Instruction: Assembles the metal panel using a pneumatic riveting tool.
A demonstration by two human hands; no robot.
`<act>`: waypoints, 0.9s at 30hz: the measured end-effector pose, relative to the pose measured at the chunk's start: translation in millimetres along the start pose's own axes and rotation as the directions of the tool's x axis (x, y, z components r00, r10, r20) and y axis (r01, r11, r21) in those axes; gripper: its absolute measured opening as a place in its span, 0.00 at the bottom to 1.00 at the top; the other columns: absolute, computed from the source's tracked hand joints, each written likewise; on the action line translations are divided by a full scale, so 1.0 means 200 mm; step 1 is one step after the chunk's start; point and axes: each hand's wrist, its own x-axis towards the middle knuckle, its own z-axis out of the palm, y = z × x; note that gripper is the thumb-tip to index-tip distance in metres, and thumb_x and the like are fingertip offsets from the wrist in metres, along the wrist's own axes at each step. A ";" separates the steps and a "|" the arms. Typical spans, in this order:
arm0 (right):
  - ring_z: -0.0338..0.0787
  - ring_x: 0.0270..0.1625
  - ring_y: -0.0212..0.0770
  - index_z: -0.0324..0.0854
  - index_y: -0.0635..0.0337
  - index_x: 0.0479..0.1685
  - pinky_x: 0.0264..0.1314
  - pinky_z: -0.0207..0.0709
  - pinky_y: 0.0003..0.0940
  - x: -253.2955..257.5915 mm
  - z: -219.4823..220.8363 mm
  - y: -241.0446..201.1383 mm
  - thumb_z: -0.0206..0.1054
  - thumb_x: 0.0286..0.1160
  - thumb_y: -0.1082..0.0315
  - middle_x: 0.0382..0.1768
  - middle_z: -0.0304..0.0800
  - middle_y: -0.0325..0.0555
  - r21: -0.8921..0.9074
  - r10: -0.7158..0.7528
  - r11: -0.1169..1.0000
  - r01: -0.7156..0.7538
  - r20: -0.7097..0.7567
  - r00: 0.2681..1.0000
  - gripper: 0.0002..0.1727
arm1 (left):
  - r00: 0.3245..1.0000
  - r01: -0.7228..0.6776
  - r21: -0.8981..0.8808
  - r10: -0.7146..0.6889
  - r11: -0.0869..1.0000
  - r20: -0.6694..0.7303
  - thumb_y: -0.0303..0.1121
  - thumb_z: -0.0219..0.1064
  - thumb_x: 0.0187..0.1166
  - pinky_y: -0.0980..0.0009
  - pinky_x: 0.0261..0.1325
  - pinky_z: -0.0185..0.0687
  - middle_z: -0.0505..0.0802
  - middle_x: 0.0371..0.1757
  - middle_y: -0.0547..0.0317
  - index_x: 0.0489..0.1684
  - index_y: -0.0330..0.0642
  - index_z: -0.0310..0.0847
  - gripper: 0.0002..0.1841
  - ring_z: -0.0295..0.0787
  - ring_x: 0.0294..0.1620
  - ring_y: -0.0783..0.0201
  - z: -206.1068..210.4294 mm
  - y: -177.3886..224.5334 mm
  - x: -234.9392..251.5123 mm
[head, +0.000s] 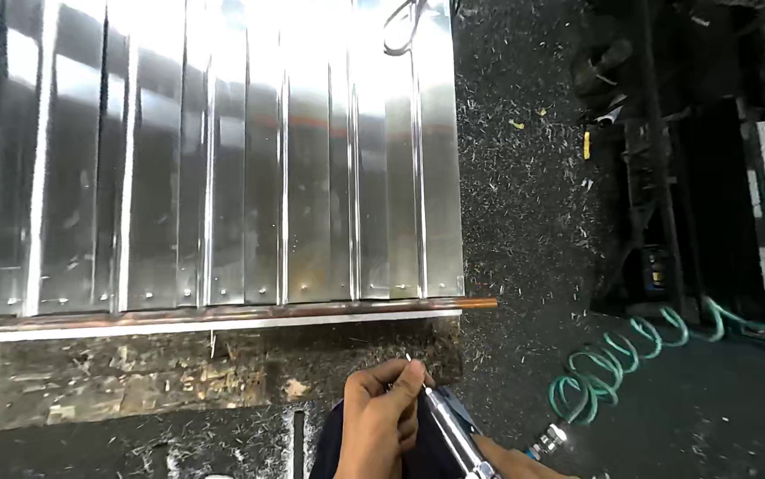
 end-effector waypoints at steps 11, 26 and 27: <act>0.94 0.29 0.42 0.91 0.42 0.60 0.24 0.85 0.50 0.67 0.31 0.13 0.78 0.59 0.50 0.32 0.96 0.37 -0.282 0.210 0.947 -0.153 0.182 0.961 0.25 | 0.961 0.274 0.154 -0.277 0.949 -0.002 0.34 0.57 0.89 0.79 0.11 0.54 0.65 0.12 0.71 0.52 0.39 0.86 0.12 0.56 0.08 0.76 -0.35 0.10 0.62; 0.94 0.38 0.45 0.91 0.53 0.43 0.33 0.87 0.48 1.06 0.41 -0.14 0.74 0.56 0.51 0.39 0.94 0.45 -0.440 0.365 0.878 -0.189 0.360 0.859 0.19 | 0.995 -0.063 0.145 0.074 0.987 -0.073 0.28 0.53 0.83 0.80 0.11 0.56 0.65 0.10 0.76 0.57 0.43 0.91 0.18 0.55 0.07 0.78 -0.83 0.60 0.67; 0.95 0.36 0.47 0.91 0.56 0.44 0.30 0.87 0.49 1.05 0.42 -0.15 0.73 0.59 0.54 0.37 0.94 0.46 -0.484 0.335 0.866 -0.125 0.378 0.863 0.18 | 0.995 -0.066 0.139 0.076 0.988 -0.069 0.27 0.52 0.84 0.79 0.12 0.57 0.66 0.10 0.76 0.58 0.42 0.91 0.18 0.56 0.08 0.77 -0.82 0.61 0.66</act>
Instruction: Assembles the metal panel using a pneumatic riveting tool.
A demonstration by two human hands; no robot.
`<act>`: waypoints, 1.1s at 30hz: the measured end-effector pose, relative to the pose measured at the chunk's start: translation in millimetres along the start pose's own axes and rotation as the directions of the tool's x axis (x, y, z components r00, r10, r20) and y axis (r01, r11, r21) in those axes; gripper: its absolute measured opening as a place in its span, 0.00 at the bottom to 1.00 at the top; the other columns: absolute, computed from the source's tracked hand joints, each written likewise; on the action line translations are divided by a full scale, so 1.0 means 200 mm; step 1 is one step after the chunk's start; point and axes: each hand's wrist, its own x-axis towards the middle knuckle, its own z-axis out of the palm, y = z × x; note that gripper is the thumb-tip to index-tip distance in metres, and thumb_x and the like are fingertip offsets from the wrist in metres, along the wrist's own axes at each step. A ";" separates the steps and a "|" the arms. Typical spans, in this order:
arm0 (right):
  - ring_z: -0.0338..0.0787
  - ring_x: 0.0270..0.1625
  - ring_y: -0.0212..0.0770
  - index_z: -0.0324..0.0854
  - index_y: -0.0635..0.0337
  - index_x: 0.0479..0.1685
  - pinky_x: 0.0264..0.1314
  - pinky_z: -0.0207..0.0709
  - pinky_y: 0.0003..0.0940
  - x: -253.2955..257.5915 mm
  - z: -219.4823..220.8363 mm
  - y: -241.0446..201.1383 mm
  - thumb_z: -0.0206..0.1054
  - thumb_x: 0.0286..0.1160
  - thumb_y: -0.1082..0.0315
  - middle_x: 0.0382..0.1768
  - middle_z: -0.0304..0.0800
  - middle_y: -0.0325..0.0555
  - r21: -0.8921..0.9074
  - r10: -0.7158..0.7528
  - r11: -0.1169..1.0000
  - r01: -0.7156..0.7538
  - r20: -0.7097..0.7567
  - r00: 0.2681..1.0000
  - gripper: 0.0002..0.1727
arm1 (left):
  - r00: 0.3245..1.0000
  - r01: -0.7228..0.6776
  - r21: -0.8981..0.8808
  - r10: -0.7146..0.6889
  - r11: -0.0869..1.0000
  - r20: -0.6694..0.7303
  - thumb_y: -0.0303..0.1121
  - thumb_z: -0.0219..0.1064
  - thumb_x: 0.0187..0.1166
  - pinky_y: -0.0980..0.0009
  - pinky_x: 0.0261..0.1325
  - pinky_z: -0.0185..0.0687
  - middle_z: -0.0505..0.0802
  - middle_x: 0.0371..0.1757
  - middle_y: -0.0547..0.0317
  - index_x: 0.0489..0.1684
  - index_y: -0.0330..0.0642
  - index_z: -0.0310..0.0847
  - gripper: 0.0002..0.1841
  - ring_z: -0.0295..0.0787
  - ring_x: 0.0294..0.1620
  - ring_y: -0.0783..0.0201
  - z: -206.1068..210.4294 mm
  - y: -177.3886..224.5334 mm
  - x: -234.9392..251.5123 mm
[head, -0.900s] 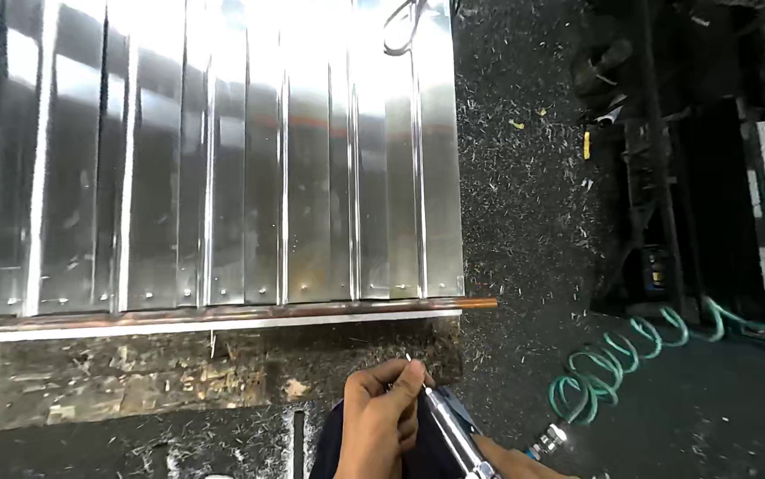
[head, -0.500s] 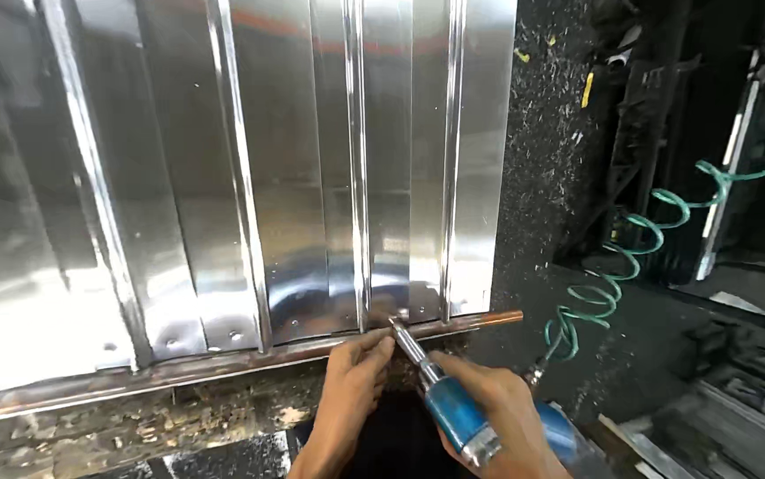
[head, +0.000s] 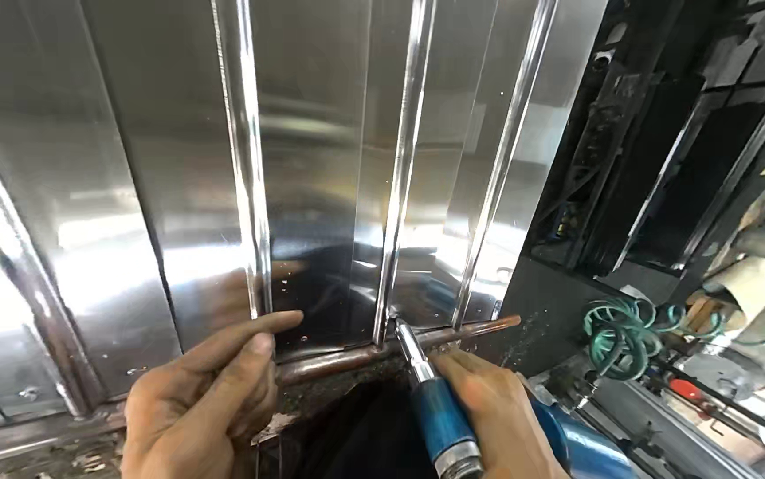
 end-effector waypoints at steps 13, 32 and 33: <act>0.85 0.60 0.36 0.90 0.60 0.55 0.64 0.83 0.32 -0.55 -0.07 0.23 0.82 0.66 0.54 0.56 0.85 0.54 0.561 -0.025 0.808 0.181 -0.273 0.962 0.23 | 0.947 0.072 -0.276 0.021 0.958 0.322 0.58 0.40 0.91 0.84 0.11 0.49 0.70 0.13 0.78 0.54 0.42 0.93 0.35 0.54 0.09 0.83 0.37 -0.24 -0.37; 0.92 0.31 0.29 0.84 0.69 0.48 0.34 0.89 0.29 -1.39 0.49 0.71 0.77 0.57 0.70 0.31 0.93 0.43 0.640 0.262 0.713 0.286 -0.622 0.738 0.18 | 0.733 -0.569 0.440 0.187 0.695 0.654 0.30 0.58 0.86 0.64 0.38 0.88 0.96 0.40 0.53 0.62 0.34 0.88 0.16 0.91 0.32 0.67 0.92 -0.99 -1.14; 0.92 0.30 0.31 0.83 0.69 0.49 0.32 0.89 0.31 -1.41 0.51 0.76 0.76 0.59 0.70 0.30 0.93 0.43 0.657 0.269 0.702 0.274 -0.601 0.753 0.18 | 0.707 -0.626 0.488 0.179 0.608 0.684 0.32 0.60 0.85 0.61 0.38 0.89 0.97 0.36 0.53 0.53 0.35 0.92 0.14 0.93 0.32 0.65 0.92 -1.01 -1.18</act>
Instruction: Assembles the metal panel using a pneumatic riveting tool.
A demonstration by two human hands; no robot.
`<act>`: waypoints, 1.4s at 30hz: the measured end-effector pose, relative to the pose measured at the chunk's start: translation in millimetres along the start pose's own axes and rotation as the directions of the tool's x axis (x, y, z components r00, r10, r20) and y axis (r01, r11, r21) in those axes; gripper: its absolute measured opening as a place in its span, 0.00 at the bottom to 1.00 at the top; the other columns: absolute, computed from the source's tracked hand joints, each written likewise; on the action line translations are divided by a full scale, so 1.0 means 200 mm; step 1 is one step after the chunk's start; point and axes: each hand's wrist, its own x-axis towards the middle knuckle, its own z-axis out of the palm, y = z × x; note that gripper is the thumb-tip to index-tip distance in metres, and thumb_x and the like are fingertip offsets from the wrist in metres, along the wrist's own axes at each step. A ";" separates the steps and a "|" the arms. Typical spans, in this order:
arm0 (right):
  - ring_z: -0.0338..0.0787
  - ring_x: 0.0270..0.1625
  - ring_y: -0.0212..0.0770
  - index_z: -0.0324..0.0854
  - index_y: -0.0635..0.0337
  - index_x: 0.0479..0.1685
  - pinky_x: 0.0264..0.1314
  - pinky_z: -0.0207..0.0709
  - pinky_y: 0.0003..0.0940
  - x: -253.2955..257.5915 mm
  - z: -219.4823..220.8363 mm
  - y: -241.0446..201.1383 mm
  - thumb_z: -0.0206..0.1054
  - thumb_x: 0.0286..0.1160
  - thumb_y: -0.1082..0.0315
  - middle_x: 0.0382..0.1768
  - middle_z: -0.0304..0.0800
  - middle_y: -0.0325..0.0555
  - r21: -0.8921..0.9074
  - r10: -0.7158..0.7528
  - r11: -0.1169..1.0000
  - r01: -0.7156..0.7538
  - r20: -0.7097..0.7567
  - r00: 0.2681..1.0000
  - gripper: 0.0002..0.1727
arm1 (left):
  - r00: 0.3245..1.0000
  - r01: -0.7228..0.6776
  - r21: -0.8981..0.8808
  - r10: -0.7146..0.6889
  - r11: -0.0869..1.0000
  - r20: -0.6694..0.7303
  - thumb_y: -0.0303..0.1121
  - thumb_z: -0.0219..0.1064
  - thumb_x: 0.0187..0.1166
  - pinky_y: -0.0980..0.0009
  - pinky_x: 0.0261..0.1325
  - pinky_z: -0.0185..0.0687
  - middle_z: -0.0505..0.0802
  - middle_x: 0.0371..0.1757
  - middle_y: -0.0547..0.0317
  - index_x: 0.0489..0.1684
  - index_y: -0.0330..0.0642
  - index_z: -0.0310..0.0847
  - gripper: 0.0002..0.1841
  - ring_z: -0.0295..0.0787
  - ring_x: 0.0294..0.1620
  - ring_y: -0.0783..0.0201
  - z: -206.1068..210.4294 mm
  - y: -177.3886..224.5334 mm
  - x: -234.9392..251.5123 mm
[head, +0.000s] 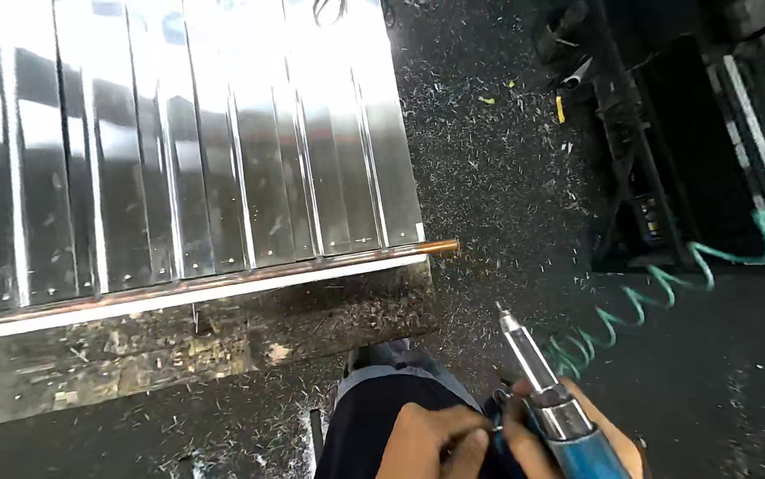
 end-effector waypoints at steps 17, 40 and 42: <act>0.95 0.34 0.40 0.92 0.65 0.52 0.38 0.88 0.37 -0.06 0.10 -0.08 0.74 0.75 0.58 0.34 0.97 0.52 -0.115 -0.255 0.946 0.304 0.319 0.913 0.19 | 0.865 -0.067 -0.841 -0.390 0.537 -0.317 0.32 0.64 0.81 0.82 0.09 0.53 0.66 0.07 0.75 0.33 0.38 0.93 0.12 0.56 0.06 0.81 -0.28 -0.06 0.01; 0.95 0.31 0.41 0.92 0.44 0.59 0.30 0.88 0.52 0.71 0.93 -0.37 0.79 0.61 0.53 0.31 0.97 0.38 -0.473 0.102 0.871 0.136 0.444 0.890 0.23 | 0.767 0.301 -0.825 -0.635 0.478 -0.088 0.35 0.52 0.91 0.77 0.12 0.54 0.65 0.12 0.72 0.48 0.37 0.89 0.17 0.56 0.09 0.75 -1.08 -0.51 0.38; 0.93 0.29 0.36 0.92 0.39 0.57 0.27 0.87 0.47 0.81 1.03 -0.29 0.77 0.61 0.50 0.30 0.95 0.33 -0.455 0.055 0.874 0.172 0.443 0.895 0.21 | 0.747 0.336 -0.761 -0.649 0.555 -0.143 0.34 0.56 0.88 0.76 0.14 0.58 0.71 0.14 0.70 0.47 0.39 0.90 0.15 0.59 0.10 0.74 -1.17 -0.60 0.41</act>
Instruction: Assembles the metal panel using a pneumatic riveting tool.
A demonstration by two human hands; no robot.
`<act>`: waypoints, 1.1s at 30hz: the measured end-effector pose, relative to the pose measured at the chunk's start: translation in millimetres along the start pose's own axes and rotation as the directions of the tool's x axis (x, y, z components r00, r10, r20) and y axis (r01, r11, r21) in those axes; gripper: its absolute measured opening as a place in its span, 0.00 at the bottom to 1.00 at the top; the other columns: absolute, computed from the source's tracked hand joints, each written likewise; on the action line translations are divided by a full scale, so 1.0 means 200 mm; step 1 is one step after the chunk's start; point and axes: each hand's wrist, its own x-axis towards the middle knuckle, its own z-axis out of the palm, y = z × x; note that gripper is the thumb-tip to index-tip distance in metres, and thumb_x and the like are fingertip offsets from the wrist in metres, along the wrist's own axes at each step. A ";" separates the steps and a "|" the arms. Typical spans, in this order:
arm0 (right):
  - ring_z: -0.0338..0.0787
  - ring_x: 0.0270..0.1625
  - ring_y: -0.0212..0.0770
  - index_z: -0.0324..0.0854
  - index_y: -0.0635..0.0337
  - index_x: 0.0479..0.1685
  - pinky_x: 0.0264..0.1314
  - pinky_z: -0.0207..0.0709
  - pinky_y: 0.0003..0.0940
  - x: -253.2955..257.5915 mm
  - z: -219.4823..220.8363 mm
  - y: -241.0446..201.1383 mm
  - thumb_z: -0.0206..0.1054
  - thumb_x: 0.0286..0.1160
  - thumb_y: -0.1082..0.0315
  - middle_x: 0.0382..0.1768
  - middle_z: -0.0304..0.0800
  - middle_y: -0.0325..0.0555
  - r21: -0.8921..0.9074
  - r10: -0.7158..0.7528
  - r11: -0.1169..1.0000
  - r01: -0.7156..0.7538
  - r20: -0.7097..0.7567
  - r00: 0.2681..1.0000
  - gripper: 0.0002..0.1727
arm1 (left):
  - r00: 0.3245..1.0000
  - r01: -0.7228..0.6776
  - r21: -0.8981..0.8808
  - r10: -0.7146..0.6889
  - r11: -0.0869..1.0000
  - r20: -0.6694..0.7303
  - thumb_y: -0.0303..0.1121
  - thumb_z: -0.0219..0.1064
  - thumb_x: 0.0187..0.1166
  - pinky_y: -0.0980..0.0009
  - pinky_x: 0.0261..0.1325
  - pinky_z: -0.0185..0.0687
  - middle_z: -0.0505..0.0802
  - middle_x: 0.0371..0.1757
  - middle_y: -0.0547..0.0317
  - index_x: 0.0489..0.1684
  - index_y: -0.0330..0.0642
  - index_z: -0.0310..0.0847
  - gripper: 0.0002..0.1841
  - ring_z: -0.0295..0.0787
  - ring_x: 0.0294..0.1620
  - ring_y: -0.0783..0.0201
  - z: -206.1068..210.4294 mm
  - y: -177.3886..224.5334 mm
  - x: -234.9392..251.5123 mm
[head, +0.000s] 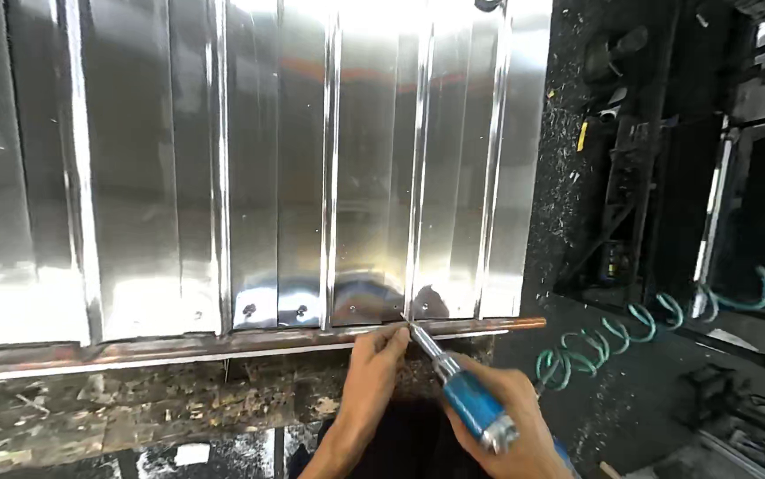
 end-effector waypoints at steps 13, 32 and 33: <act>0.94 0.32 0.28 0.93 0.45 0.50 0.33 0.89 0.38 0.21 -0.08 -0.19 0.79 0.64 0.46 0.31 0.96 0.32 -0.102 0.148 0.986 -0.135 0.129 0.981 0.20 | 0.357 -0.318 0.775 0.826 0.547 -0.437 0.26 0.49 0.89 0.80 0.43 0.79 0.87 0.39 0.56 0.62 0.23 0.79 0.17 0.81 0.35 0.78 -0.96 0.30 0.02; 0.95 0.38 0.49 0.90 0.45 0.51 0.33 0.85 0.56 0.50 -0.18 -0.37 0.75 0.49 0.44 0.36 0.95 0.42 -0.450 0.005 0.863 0.230 0.462 0.887 0.27 | 0.261 -0.171 0.886 0.887 0.430 -0.380 0.34 0.50 0.93 0.66 0.43 0.81 0.91 0.39 0.40 0.62 0.28 0.84 0.20 0.86 0.34 0.63 -0.96 0.25 0.06; 0.95 0.40 0.51 0.90 0.48 0.51 0.35 0.85 0.57 0.48 -0.17 -0.40 0.76 0.50 0.46 0.38 0.94 0.45 -0.481 0.035 0.845 0.234 0.486 0.873 0.26 | 0.248 -0.133 0.906 0.898 0.402 -0.363 0.34 0.49 0.93 0.62 0.40 0.79 0.91 0.38 0.40 0.64 0.31 0.85 0.20 0.85 0.31 0.60 -0.94 0.26 0.06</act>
